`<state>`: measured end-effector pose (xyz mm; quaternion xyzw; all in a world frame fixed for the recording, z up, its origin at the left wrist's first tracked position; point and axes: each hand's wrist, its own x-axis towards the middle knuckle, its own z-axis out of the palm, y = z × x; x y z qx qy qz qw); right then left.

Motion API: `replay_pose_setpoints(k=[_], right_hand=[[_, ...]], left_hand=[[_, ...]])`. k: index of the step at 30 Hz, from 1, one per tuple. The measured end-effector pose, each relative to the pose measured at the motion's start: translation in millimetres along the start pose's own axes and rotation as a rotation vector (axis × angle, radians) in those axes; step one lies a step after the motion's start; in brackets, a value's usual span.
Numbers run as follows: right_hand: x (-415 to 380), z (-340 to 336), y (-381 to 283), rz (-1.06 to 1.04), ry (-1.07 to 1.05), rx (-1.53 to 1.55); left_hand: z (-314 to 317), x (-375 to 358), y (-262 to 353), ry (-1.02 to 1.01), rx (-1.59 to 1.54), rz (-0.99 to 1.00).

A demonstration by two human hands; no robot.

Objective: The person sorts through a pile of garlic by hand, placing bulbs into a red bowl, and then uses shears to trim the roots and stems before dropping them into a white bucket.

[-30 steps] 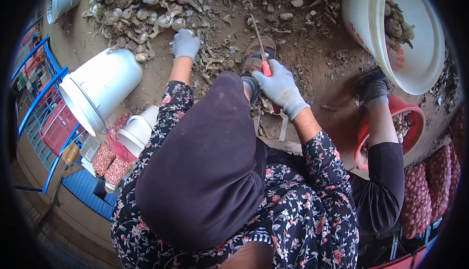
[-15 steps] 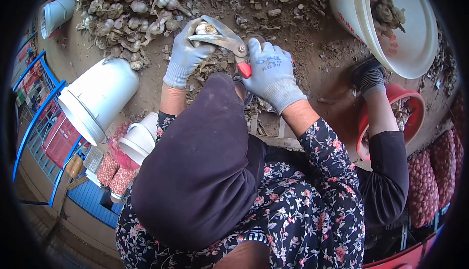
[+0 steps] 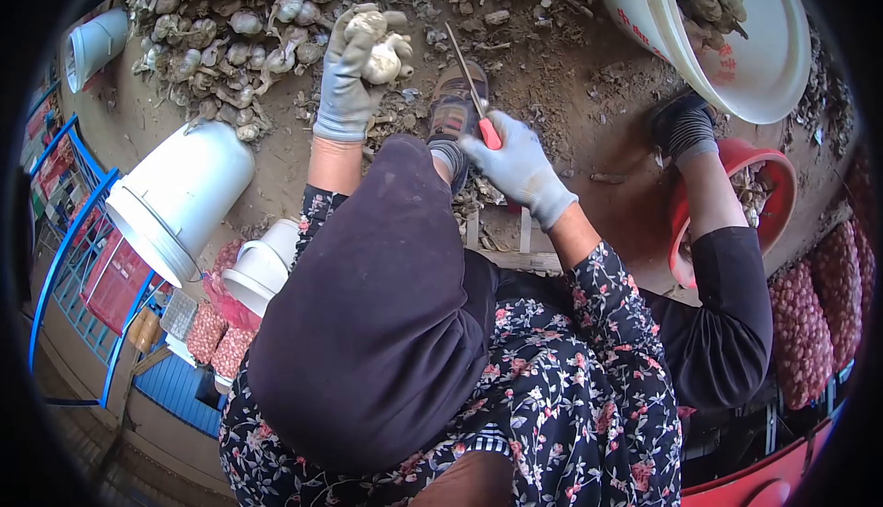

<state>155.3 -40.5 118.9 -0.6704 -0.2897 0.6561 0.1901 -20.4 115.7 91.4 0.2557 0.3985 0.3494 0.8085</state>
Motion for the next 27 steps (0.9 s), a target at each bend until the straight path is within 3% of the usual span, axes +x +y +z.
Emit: replay_pose_setpoints(k=[1, 4, 8, 12, 15, 16, 17, 19, 20, 23, 25, 27], right_hand=[[-4.4, -1.9, -2.6, -0.002, 0.009, 0.001], [-17.0, -6.9, -7.6, 0.063, -0.224, 0.315], [-15.1, -5.8, -6.6, 0.000, -0.266, 0.327], [-9.3, -9.8, -13.4, -0.040, -0.267, 0.358], [-4.9, -12.3, -14.9, -0.050, -0.227, 0.440], [-1.2, -6.9, -10.3, -0.184, -0.130, 0.453], [-2.4, -8.6, -5.9, -0.188, -0.128, 0.454], [-5.7, -15.1, -4.5, -0.044, -0.097, 0.492], [-14.3, -14.0, -11.9, 0.092, -0.110, 0.821], [-14.8, -16.8, -2.5, 0.164, 0.007, 0.973], [-17.1, -19.5, 2.1, 0.152, -0.023, 0.997], [-17.8, -22.7, -3.1, 0.139, -0.049, 1.018]], left_hand=[[-3.7, 1.8, -3.5, -0.009, 0.000, 0.000], [-12.6, 3.9, -12.9, -0.128, -0.211, -0.007], [-10.0, 3.9, -23.6, -0.289, -0.450, -0.027], [8.8, -3.1, -20.7, -0.105, -0.231, -0.075], [14.5, -2.6, -21.1, -0.122, -0.109, -0.084], [18.3, -1.6, -21.2, -0.092, -0.063, -0.110], [23.3, -0.2, -21.8, -0.096, -0.061, -0.109], [36.8, 6.9, -22.5, -0.086, -0.039, -0.085], [46.7, 11.8, -21.8, -0.055, -0.102, -0.076], [101.0, 31.7, -0.6, -0.228, 0.049, 0.018], [158.2, 44.7, 13.7, -0.498, 0.156, 0.115], [202.1, 53.2, 19.3, -0.626, 0.021, 0.164]])
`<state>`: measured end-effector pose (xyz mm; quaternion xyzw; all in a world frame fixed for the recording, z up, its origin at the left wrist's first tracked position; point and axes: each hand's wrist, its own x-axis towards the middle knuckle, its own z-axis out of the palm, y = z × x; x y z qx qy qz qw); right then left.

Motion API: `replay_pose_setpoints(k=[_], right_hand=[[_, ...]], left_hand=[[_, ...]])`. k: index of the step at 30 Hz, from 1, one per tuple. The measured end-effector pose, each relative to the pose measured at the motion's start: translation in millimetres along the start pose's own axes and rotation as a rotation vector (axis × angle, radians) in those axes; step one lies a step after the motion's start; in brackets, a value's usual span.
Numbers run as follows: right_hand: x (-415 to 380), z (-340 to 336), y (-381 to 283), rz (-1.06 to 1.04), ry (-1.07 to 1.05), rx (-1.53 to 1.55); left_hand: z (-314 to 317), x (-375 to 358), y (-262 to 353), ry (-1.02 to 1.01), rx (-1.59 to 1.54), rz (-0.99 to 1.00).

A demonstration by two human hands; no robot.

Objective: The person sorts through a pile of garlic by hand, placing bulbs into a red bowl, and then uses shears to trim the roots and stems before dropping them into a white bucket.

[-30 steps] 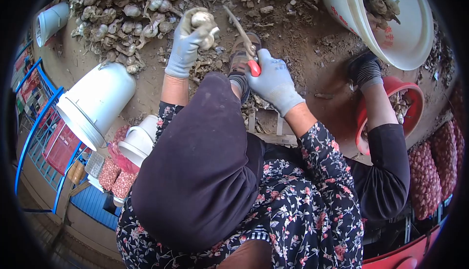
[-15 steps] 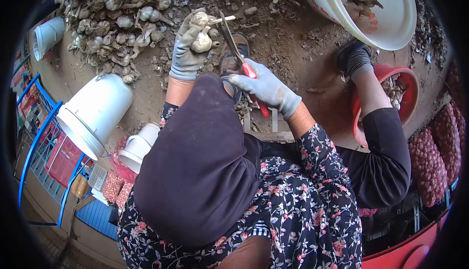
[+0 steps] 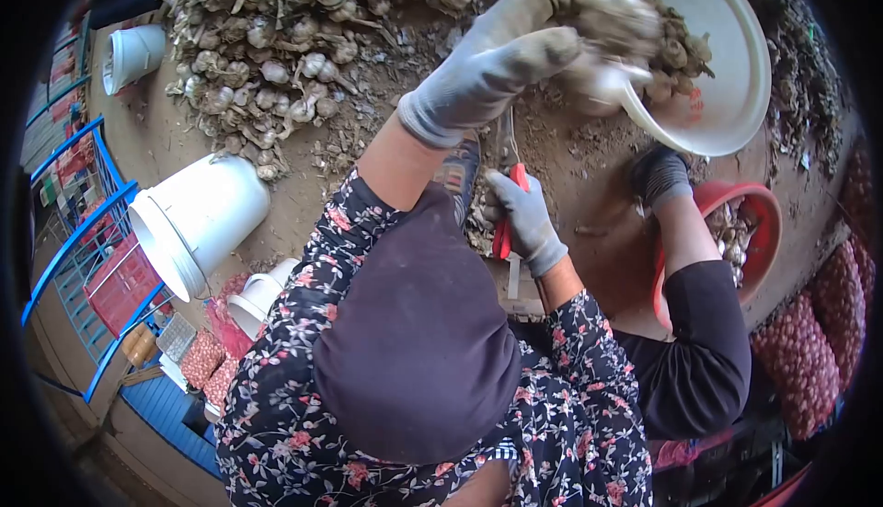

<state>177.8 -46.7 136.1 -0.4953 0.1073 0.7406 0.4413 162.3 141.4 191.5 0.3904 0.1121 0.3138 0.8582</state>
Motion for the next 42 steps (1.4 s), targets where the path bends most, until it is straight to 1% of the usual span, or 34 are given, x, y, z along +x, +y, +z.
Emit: replay_pose_setpoints(k=[2, 3, 4, 5, 6, 8, 9, 10, 11, 12, 14, 15, 16, 18, 19, 20, 21, 22, 23, 24, 25, 28, 29, 30, 32, 33, 35, 36, 37, 38, 40, 42], right_hand=[[-1.4, 5.7, -5.6, -0.016, 0.074, -0.047], [4.9, -2.3, -3.4, -0.041, 0.028, -0.056], [6.6, 0.5, -6.9, -0.049, 0.015, -0.055], [6.2, 4.0, -9.0, -0.040, 0.057, -0.053], [6.4, 6.3, -8.6, -0.026, 0.104, -0.048], [13.0, 1.4, -1.0, -0.020, 0.118, -0.084], [16.5, 0.2, 2.1, -0.005, 0.080, -0.104], [22.5, 0.0, 4.6, 0.021, 0.046, -0.130], [25.9, -0.2, 7.6, 0.033, 0.037, -0.145], [28.9, -1.1, 9.0, 0.037, 0.042, -0.147], [28.8, 7.4, 4.4, 0.019, 0.075, -0.269], [30.9, 7.3, 3.3, 0.018, 0.060, -0.292], [33.5, 6.4, 4.1, 0.028, 0.067, -0.284], [46.6, 2.9, 1.7, -0.020, 0.099, -0.539], [59.3, -9.0, 6.8, -0.101, 0.154, -0.891], [62.1, -0.2, -3.2, -0.101, 0.159, -0.889], [62.5, 8.6, -12.6, -0.202, 0.224, -1.130], [62.0, 16.9, -19.7, -0.298, 0.283, -1.373], [64.9, 19.8, -23.0, -0.284, 0.283, -1.378], [70.5, 22.5, -27.4, -0.337, 0.278, -1.386], [75.3, 26.2, -31.7, -0.391, 0.274, -1.391], [82.8, 40.5, -43.5, -0.415, 0.239, -1.448], [84.2, 45.3, -46.0, -0.386, 0.261, -1.418], [83.3, 44.0, -45.2, -0.386, 0.267, -1.418], [81.5, 41.7, -40.5, -0.501, 0.226, -1.396], [76.3, 39.4, -38.2, -0.498, 0.226, -1.396], [61.4, 36.0, -39.4, -0.343, 0.247, -1.298], [57.9, 31.7, -37.2, -0.345, 0.248, -1.300], [53.5, 27.6, -33.1, -0.308, 0.280, -1.265], [49.3, 24.8, -29.3, -0.272, 0.313, -1.228], [42.9, 24.0, -24.6, -0.278, 0.307, -1.212], [39.8, 28.7, -23.8, -0.423, 0.249, -1.273]], left_hand=[[-23.1, 1.7, 1.7, 0.069, 0.157, -0.034], [-32.7, -2.7, 7.1, 0.342, 0.625, -0.015], [-72.3, -4.7, -8.7, 0.574, 0.650, -0.041], [-95.3, -11.9, -1.8, 0.876, 0.309, -0.193], [-147.0, -23.5, -21.6, 1.123, 0.171, -0.139], [-210.3, -47.8, -44.9, 1.329, 0.204, -0.110], [-233.1, -43.8, -52.9, 1.330, 0.199, -0.108], [-249.1, -38.9, -56.4, 1.363, 0.710, -0.111], [-259.0, -38.6, -59.1, 1.332, 1.231, -0.114], [-268.9, -38.4, -61.1, 1.334, 1.227, -0.120], [-261.6, -22.9, -41.3, 1.173, 1.450, -0.459], [-260.6, -20.4, -34.2, 1.134, 1.394, -0.551], [-261.2, -19.5, -32.2, 1.095, 1.457, -0.584], [-253.5, -29.0, -28.6, 0.878, 1.548, -0.524], [-248.3, -33.8, -25.2, 0.875, 1.550, -0.521], [-241.3, -41.2, -23.2, 0.765, 1.516, -0.526], [-232.7, -49.9, -24.0, 0.657, 1.475, -0.536], [-222.5, -59.2, -25.2, 0.656, 1.464, -0.548], [-211.8, -66.4, -24.0, 0.606, 1.551, -0.471], [-202.2, -70.2, -20.7, 0.552, 1.639, -0.384], [-192.7, -73.0, -16.5, 0.550, 1.635, -0.386], [-171.0, -77.1, -7.0, 0.412, 1.704, -0.429], [-170.8, -78.4, -9.4, 0.400, 1.708, -0.371], [-170.9, -78.0, -8.9, 0.396, 1.705, -0.368], [-171.1, -81.2, -5.9, 0.429, 1.640, -0.346], [-169.6, -85.1, -5.8, 0.429, 1.639, -0.350], [-168.7, -90.4, -7.7, 0.556, 0.855, -0.307], [-168.8, -92.7, -9.6, 0.589, 0.459, -0.277], [-169.1, -95.9, -10.3, 0.544, 0.235, -0.220], [-167.8, -98.2, -13.0, 0.543, 0.232, -0.222], [-163.3, -101.3, -20.0, 0.486, -0.108, -0.150], [-165.6, -109.3, -26.8, 0.481, -0.166, -0.152]])
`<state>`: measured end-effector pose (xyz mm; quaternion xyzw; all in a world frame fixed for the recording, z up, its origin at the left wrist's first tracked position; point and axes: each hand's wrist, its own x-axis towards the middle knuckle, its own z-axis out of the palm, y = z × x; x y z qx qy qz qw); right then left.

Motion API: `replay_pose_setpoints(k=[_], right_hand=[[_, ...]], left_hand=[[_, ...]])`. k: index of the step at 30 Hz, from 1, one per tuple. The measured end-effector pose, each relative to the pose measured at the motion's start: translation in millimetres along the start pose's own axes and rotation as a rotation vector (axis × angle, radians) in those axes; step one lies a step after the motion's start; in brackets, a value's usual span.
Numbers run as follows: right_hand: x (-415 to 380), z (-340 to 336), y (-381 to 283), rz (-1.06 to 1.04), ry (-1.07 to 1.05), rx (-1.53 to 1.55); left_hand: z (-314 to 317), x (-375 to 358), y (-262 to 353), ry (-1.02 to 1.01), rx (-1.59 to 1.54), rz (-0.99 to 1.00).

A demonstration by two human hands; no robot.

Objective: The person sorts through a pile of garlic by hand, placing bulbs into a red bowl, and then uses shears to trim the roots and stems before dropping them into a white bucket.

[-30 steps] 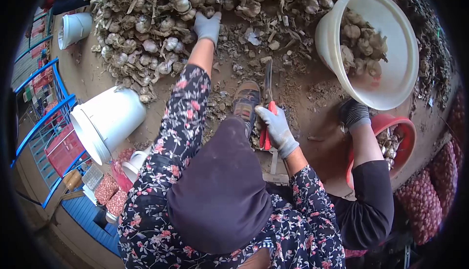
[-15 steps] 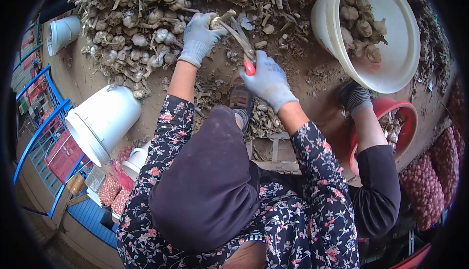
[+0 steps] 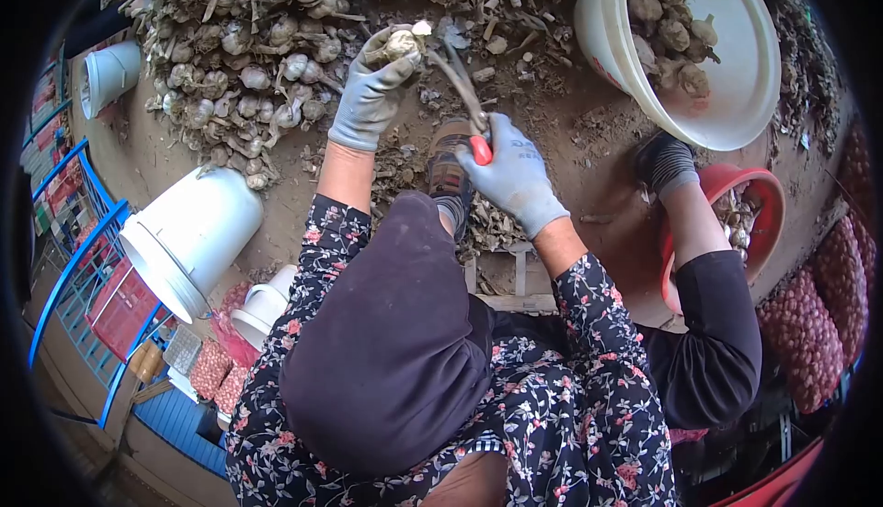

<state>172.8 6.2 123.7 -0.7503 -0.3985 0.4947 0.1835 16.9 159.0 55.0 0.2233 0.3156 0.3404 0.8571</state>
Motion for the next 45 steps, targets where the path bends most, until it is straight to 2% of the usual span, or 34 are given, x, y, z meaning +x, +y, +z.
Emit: replay_pose_setpoints(k=[2, 4, 8, 10, 12, 14, 15, 16, 19, 22, 25, 28, 30, 32, 33, 34, 36, 37, 38, 40, 42, 44, 45], right_hand=[[5.8, -0.9, -4.7, 0.016, -0.032, -0.037], [9.4, 1.2, -5.0, -0.183, 0.107, -0.152], [12.1, -6.3, -9.3, -0.079, -0.015, -0.215], [13.8, -7.5, -8.7, 0.085, -0.116, -0.254], [14.2, -6.5, -0.2, 0.077, -0.095, -0.211], [12.5, -7.3, 2.8, 0.069, -0.071, -0.167], [8.6, -7.3, 3.0, -0.008, -0.001, -0.134], [5.8, -8.2, 3.6, -0.086, 0.069, -0.104], [4.6, -12.1, 7.6, -0.131, 0.110, -0.155], [4.4, -15.8, 10.9, 0.005, 0.001, -0.181], [3.1, -21.1, 14.0, 0.020, -0.061, -0.073], [0.0, -22.9, 15.7, 0.027, -0.019, 0.050], [-0.4, -26.8, 13.0, 0.036, -0.002, 0.062], [0.0, -28.2, 15.1, 0.040, 0.044, 0.034], [0.1, -28.6, 16.7, 0.039, 0.047, 0.035], [-0.2, -28.4, 18.3, 0.024, 0.050, 0.026], [-1.4, -28.5, 19.3, 0.010, 0.054, 0.021], [-2.9, -29.2, 18.8, 0.024, 0.031, -0.007], [-4.7, -29.4, 18.8, 0.038, 0.005, -0.036], [-6.6, -26.5, 19.6, 0.039, 0.009, -0.073], [-6.2, -24.7, 18.2, 0.037, 0.027, -0.105], [-7.3, -23.9, 20.4, 0.054, -0.010, -0.148], [-13.1, -20.5, 25.5, 0.063, -0.018, -0.149]], left_hand=[[5.9, -4.0, -0.7, -0.048, 0.092, 0.003], [9.8, -3.6, -6.0, 0.002, 0.056, -0.019], [12.1, -4.0, -12.3, -0.062, -0.036, -0.015], [14.9, -2.9, -13.6, 0.038, 0.031, -0.057], [20.4, -1.5, -18.4, 0.077, 0.130, -0.043], [27.8, -3.0, -21.8, 0.152, 0.104, -0.161], [30.6, -0.6, -30.4, 0.074, -0.033, -0.047], [31.6, -1.6, -32.1, 0.072, -0.030, -0.053], [32.3, -2.7, -37.1, 0.053, -0.070, -0.029], [31.8, -1.5, -41.9, 0.008, -0.044, -0.033], [46.6, -1.2, -41.7, -0.001, -0.025, -0.048], [69.6, 8.0, -46.7, 0.094, 0.021, -0.010], [74.8, 14.3, -46.3, 0.066, 0.040, -0.028], [79.0, 18.8, -47.4, 0.136, 0.074, 0.006], [77.0, 15.7, -41.7, 0.136, 0.120, -0.081], [81.6, 13.3, -35.2, 0.134, 0.122, -0.080], [90.3, 10.9, -22.5, 0.147, 0.684, 0.065], [85.5, 15.9, -15.3, 0.103, 1.225, 0.298], [84.0, 13.2, -14.8, 0.102, 1.224, 0.295], [86.6, 4.8, -9.0, -0.071, 1.908, 0.197], [89.7, 7.9, -13.0, -0.001, 1.887, 0.147], [83.4, 13.5, -26.3, 0.113, 1.745, 0.245], [76.4, 15.1, -28.5, 0.055, 1.752, 0.208]])
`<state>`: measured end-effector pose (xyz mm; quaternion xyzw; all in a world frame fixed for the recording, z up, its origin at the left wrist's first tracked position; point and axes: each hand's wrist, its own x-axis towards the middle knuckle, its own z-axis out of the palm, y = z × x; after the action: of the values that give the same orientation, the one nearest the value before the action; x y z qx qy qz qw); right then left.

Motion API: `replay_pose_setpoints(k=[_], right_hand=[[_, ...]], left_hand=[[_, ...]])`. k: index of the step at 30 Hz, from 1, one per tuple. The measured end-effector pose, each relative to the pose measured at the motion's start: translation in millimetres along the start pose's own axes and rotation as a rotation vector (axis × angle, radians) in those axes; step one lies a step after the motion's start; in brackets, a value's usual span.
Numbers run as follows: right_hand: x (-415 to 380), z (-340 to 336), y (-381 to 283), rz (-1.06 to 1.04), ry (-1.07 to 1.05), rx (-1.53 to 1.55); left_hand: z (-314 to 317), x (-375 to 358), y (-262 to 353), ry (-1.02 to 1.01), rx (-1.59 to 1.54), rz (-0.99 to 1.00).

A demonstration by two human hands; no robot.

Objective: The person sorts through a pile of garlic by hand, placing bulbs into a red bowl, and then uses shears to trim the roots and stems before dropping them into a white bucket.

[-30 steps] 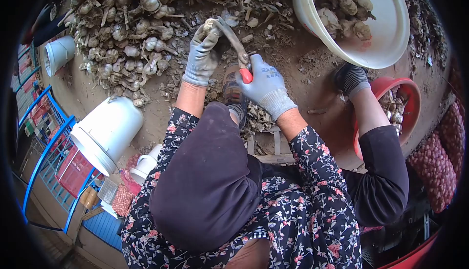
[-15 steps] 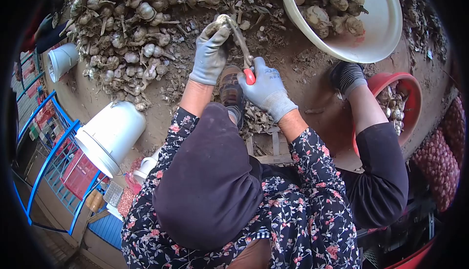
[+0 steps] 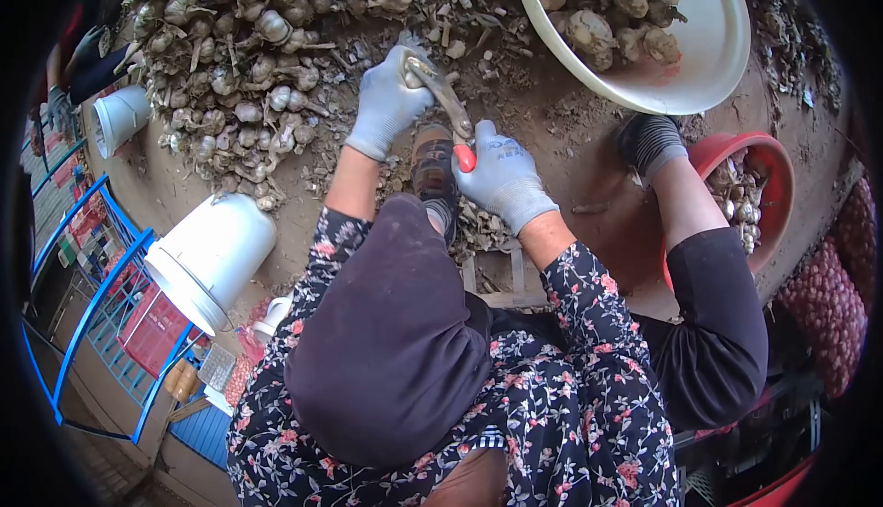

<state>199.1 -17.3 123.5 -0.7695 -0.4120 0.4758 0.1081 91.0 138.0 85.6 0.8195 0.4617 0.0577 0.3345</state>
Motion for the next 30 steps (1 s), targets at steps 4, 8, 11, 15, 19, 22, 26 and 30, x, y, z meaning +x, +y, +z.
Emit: replay_pose_setpoints(k=[4, 8, 11, 15, 19, 22, 26, 30], right_hand=[[2.2, 10.4, 18.3, -0.007, 0.015, 0.069], [10.8, 10.3, 22.2, 0.111, 0.088, 0.197], [12.3, 13.7, 33.9, 0.120, 0.077, 0.235], [17.8, 10.9, 33.4, 0.139, 0.047, 0.207], [17.5, 24.6, 34.2, 0.212, -0.024, 0.239], [25.0, 23.6, 25.6, 0.194, -0.044, 0.210], [32.0, 15.4, 10.4, 0.123, -0.042, 0.162], [40.8, 8.9, 0.2, -0.060, 0.079, -0.022]], left_hand=[[-28.9, 1.2, -21.3, -0.693, -0.945, -0.376], [-49.1, 7.1, 47.0, -0.498, -0.993, -0.150], [-59.4, 23.1, 75.1, -0.412, -0.920, 0.065], [-34.9, 93.8, -26.7, 0.123, 0.173, -0.187], [-7.6, 122.2, -86.8, 0.042, 0.559, -0.289], [-23.7, 120.6, -80.7, -0.199, 0.416, -0.448], [-9.0, 69.7, -113.2, -0.186, -0.760, -0.465], [-28.1, 21.8, -66.1, -0.095, -1.035, -0.240]])
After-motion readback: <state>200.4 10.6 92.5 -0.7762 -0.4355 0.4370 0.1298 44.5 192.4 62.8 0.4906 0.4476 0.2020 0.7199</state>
